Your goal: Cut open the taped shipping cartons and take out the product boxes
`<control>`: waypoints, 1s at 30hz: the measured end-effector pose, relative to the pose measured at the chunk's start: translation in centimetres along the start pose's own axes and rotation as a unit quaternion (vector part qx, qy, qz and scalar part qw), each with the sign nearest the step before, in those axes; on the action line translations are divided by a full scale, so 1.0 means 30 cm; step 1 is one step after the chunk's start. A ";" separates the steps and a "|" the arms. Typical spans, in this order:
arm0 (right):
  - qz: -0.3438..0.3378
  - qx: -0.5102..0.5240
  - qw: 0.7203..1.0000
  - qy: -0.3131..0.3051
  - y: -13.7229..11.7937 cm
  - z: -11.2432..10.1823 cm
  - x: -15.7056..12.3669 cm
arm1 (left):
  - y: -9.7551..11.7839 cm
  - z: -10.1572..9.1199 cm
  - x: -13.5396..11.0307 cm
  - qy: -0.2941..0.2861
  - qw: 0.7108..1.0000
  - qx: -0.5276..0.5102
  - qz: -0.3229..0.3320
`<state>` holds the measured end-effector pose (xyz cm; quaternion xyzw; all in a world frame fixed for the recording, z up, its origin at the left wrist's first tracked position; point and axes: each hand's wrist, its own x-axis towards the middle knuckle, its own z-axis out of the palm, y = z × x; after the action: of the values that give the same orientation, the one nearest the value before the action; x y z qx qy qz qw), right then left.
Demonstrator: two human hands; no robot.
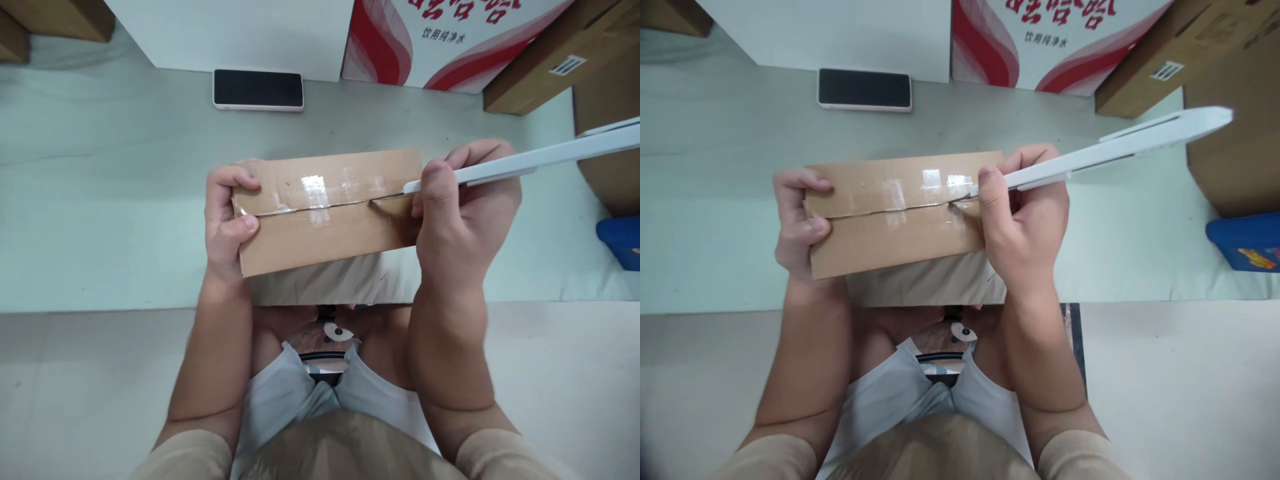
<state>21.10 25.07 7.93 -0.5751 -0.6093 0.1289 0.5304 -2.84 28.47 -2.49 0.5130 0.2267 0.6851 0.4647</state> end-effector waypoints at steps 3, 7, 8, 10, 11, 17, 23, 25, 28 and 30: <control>0.000 -0.020 1.000 -0.010 -0.008 -0.002 -0.002 | 0.008 0.008 -0.001 0.019 1.000 0.013 -0.018; -0.012 0.021 1.000 -0.015 -0.017 0.001 -0.001 | 0.012 0.003 0.000 -0.016 1.000 -0.018 -0.015; -0.014 0.031 0.999 -0.011 -0.016 0.003 -0.002 | 0.011 0.002 0.000 -0.023 0.999 -0.026 -0.012; -0.012 0.025 1.000 0.000 -0.006 0.008 -0.004 | 0.011 0.003 0.001 -0.021 0.999 -0.033 -0.004; -0.009 0.011 1.000 0.008 0.002 0.011 -0.005 | 0.011 0.005 0.002 -0.019 0.999 -0.033 -0.002; -0.022 -0.020 0.999 0.039 0.050 0.016 -0.011 | 0.007 0.010 0.003 -0.030 0.999 -0.035 0.004; -0.011 0.081 0.997 0.008 0.067 0.012 -0.022 | 0.014 0.005 -0.005 -0.021 0.999 -0.038 -0.012; -0.001 0.110 0.994 0.013 0.069 0.013 -0.026 | 0.029 0.014 -0.003 -0.009 0.999 -0.027 -0.024; -0.011 0.130 0.991 0.041 0.072 0.013 -0.028 | 0.051 0.032 0.006 -0.003 0.999 -0.019 -0.027; -0.017 0.137 0.989 0.046 0.071 0.015 -0.027 | 0.060 0.043 0.011 0.004 1.000 -0.019 -0.025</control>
<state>21.77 25.24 5.71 -0.4917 -0.5707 0.1751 0.6339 -2.41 27.71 -0.44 0.4959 0.2279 0.6796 0.4903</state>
